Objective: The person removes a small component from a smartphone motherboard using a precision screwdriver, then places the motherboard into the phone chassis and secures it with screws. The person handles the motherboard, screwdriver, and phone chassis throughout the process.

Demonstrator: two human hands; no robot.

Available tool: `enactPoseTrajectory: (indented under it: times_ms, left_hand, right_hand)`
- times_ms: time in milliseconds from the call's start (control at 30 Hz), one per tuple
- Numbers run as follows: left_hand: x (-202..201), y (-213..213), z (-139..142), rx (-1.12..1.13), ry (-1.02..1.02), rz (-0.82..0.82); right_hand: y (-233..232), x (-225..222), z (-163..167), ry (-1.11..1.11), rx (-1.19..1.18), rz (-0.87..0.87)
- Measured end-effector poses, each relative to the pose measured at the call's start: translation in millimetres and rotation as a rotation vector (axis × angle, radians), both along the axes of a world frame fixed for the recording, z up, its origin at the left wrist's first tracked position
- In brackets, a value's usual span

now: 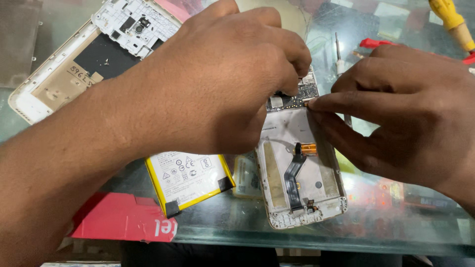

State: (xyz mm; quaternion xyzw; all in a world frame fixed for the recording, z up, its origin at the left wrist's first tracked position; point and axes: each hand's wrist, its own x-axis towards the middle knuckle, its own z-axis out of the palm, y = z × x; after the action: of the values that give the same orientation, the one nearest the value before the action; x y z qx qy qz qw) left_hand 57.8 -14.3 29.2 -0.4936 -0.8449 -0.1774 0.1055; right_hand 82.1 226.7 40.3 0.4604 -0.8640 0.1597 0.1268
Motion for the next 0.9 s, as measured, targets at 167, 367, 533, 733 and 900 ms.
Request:
enactPoseTrajectory:
  times_ms: [167,367,533,733,900]
  left_hand:
    - [0,0,1,-0.035,0.025,0.01]
    - [-1,-1,1,0.002,-0.026,-0.008]
    - [-5,-2,1,0.031,-0.049,-0.059]
    - [-12,-6,1,0.04,-0.073,-0.062]
    - [-16,-7,5,0.045,-0.162,-0.074]
  right_hand:
    - [1,0,-2,0.012,-0.011,-0.001]
    - [28,-15,6,0.151,0.145,-0.234]
    - [63,-39,12,0.208,0.221,-0.497]
    - [82,-37,7,0.2,0.227,-0.572]
    - [78,-33,7,0.232,0.193,-0.555]
